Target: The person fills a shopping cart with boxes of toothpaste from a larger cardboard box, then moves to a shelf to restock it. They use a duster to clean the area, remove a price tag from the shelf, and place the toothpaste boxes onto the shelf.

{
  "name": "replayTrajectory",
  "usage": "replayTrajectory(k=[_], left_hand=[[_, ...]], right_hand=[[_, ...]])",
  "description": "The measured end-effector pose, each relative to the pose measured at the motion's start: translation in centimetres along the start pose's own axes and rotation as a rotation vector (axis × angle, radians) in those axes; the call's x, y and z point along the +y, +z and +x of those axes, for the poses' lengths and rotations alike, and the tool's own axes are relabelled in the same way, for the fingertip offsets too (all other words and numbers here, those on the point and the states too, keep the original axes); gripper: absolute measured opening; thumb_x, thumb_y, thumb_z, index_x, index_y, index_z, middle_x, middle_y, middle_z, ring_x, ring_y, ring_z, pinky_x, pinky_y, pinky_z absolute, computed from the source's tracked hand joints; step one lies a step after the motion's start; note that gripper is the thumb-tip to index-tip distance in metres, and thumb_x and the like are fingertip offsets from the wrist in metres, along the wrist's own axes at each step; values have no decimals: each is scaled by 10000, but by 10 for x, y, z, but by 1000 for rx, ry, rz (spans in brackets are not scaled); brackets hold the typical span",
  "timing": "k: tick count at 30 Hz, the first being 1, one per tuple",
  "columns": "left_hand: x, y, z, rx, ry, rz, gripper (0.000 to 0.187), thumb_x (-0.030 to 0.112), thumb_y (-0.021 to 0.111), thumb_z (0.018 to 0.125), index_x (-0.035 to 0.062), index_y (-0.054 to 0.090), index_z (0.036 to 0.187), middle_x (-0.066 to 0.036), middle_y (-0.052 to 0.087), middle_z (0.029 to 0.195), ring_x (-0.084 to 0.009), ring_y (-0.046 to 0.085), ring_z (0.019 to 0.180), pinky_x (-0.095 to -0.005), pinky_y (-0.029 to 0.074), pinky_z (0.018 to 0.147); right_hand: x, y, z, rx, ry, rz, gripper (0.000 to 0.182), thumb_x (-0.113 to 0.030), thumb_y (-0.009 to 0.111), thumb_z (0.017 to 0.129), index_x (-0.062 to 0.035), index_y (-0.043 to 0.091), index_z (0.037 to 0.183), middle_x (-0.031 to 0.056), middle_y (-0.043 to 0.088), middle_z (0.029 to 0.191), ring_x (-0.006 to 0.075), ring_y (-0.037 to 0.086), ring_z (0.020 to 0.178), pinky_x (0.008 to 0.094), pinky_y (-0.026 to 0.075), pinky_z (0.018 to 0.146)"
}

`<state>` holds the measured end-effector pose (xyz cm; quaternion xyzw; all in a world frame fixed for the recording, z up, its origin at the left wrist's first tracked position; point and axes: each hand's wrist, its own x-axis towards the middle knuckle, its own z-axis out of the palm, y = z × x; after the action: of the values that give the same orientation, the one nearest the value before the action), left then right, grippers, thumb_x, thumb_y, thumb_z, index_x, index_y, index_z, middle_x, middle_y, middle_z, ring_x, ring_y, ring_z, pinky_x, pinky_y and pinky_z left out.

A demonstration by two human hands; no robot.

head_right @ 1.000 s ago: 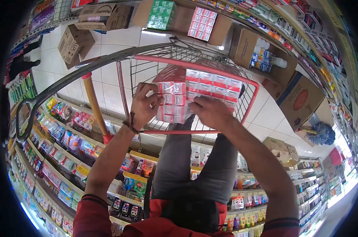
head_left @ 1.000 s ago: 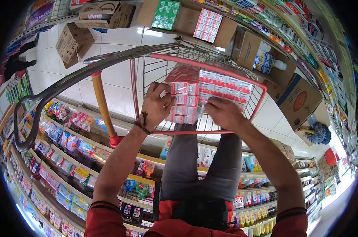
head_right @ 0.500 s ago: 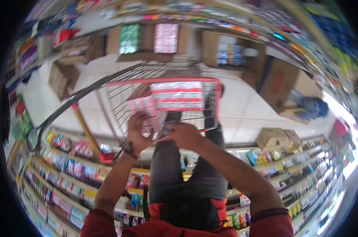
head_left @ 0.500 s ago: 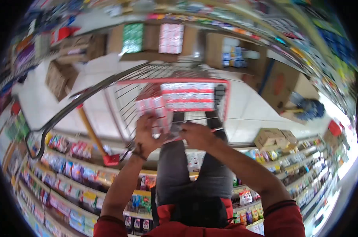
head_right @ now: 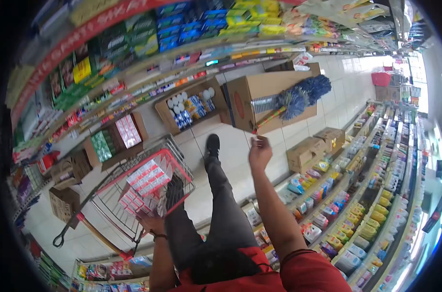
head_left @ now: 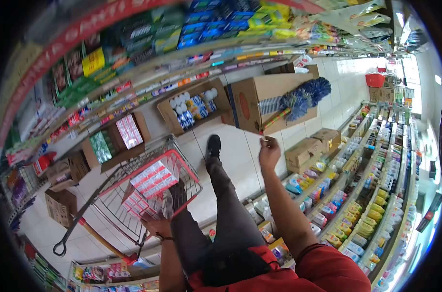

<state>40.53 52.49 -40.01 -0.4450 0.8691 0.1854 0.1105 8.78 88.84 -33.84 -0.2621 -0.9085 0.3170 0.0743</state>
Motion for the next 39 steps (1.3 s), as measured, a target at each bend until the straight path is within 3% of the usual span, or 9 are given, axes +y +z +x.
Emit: replayTrajectory(k=[5,13,17,21,25,27,29,35,39], left_hand=[[47,5,3,-36,-307,103,954,310,784,816,-156,262,1465,-346,438,1451,-473,401,1379,-463,339,1162],[72,-8,12,-96,-454,249,897,349,769,774,-59,347,1452,-262,543,1375,-379,579,1231,-448,496,1018],[67,-5,14,-93,-406,282,669,348,742,778,-33,510,1276,-233,603,1291,-365,630,1148,-441,530,965],[94,-16,14,-155,-586,119,754,367,693,832,-33,428,1414,-222,589,1321,-315,610,1200,-435,525,971],[41,15,32,-283,-340,288,549,331,680,858,-49,580,1242,-223,633,1207,-352,604,1159,-455,503,925],[-2,36,43,-114,-327,233,501,294,707,843,-59,599,1180,-227,643,1165,-368,612,1117,-472,499,888],[-3,26,10,64,-325,187,454,258,733,827,-70,618,1119,-231,652,1123,-384,621,1074,-489,496,852],[20,-117,-58,617,-269,-859,314,61,759,843,-47,588,1083,-145,631,1020,-254,608,896,-391,509,743],[67,-247,-82,714,-404,-1773,309,284,580,1018,82,570,1251,-56,608,1171,-206,590,1027,-418,525,877]], right_hand=[[38,28,117,204,319,-115,615,-501,818,778,49,669,1009,239,705,934,373,687,897,419,526,817],[59,20,168,-78,528,52,312,-209,639,795,66,682,936,240,715,920,376,706,963,438,545,854],[111,21,160,-1,555,482,175,-188,581,869,-21,607,917,88,599,689,200,589,523,369,482,489],[142,-40,144,-49,626,644,131,-184,565,922,-56,543,932,28,497,611,146,480,443,331,363,382],[210,-111,150,-28,357,167,154,-196,583,938,-64,510,908,-3,428,555,119,437,407,315,339,363],[232,-158,149,-77,262,67,209,-208,603,940,-4,559,928,38,496,582,188,500,455,373,405,431],[182,-215,127,-40,210,-35,335,-206,668,899,120,625,963,266,657,813,405,636,745,488,485,729],[171,-301,67,-104,-1,-146,360,-241,686,911,88,647,1054,279,660,873,424,641,786,500,480,729],[137,-326,14,-236,-157,-170,317,-259,699,894,40,689,998,261,635,741,446,613,688,497,470,663]])
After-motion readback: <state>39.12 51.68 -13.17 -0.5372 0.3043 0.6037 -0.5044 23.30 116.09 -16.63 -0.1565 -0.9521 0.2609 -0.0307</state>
